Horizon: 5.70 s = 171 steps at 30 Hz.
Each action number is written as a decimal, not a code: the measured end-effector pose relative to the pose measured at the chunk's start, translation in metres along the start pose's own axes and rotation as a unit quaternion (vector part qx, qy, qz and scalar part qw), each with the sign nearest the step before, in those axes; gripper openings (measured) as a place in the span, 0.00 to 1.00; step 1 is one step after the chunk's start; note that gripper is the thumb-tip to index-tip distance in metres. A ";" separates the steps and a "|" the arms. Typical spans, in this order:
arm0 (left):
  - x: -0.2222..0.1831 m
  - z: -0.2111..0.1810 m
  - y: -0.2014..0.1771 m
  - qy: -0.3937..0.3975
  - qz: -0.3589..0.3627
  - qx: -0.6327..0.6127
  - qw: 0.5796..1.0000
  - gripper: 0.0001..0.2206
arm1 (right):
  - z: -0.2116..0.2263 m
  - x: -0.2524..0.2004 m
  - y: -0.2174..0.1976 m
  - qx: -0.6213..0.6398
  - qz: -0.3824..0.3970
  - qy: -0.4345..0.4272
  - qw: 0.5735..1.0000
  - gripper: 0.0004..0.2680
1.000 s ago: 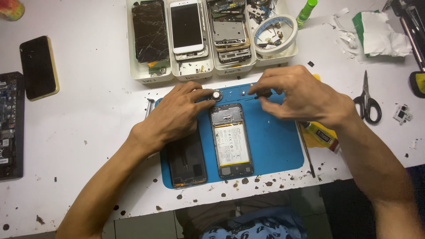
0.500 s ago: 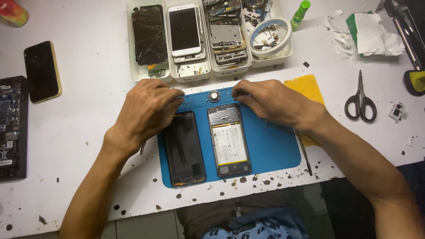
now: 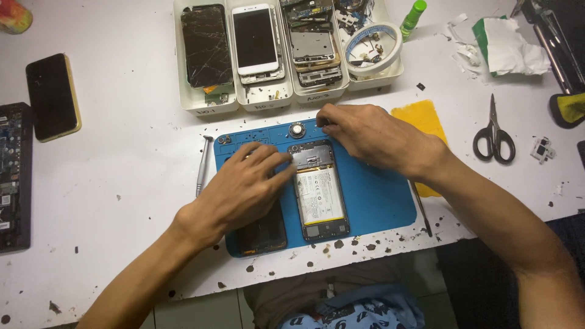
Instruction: Repairing internal components of a smartphone using a precision tool on a repair bench
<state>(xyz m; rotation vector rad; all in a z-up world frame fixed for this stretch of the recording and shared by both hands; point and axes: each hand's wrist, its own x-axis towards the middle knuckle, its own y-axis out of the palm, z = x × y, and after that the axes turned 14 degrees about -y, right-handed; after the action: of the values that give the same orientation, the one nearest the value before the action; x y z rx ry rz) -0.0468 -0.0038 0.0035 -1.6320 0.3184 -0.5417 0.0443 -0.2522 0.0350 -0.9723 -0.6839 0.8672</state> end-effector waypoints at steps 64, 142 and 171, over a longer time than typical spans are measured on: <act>-0.012 -0.012 0.021 0.016 0.008 -0.084 0.996 0.21 | -0.004 0.009 0.062 0.175 -0.229 -0.047 0.956 0.06; -0.006 -0.010 -0.001 0.012 0.064 -0.082 0.995 0.33 | -0.009 0.005 0.078 0.199 -0.289 -0.051 0.935 0.06; -0.012 -0.010 0.014 0.107 -0.039 -0.108 0.988 0.18 | 0.011 0.019 0.058 0.238 -0.310 -0.070 0.918 0.04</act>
<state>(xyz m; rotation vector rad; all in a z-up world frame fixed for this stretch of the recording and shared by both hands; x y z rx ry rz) -0.0605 -0.0080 -0.0114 -1.8038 0.4878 -0.7663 0.0262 -0.2145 -0.0109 -0.2206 -0.7923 0.4963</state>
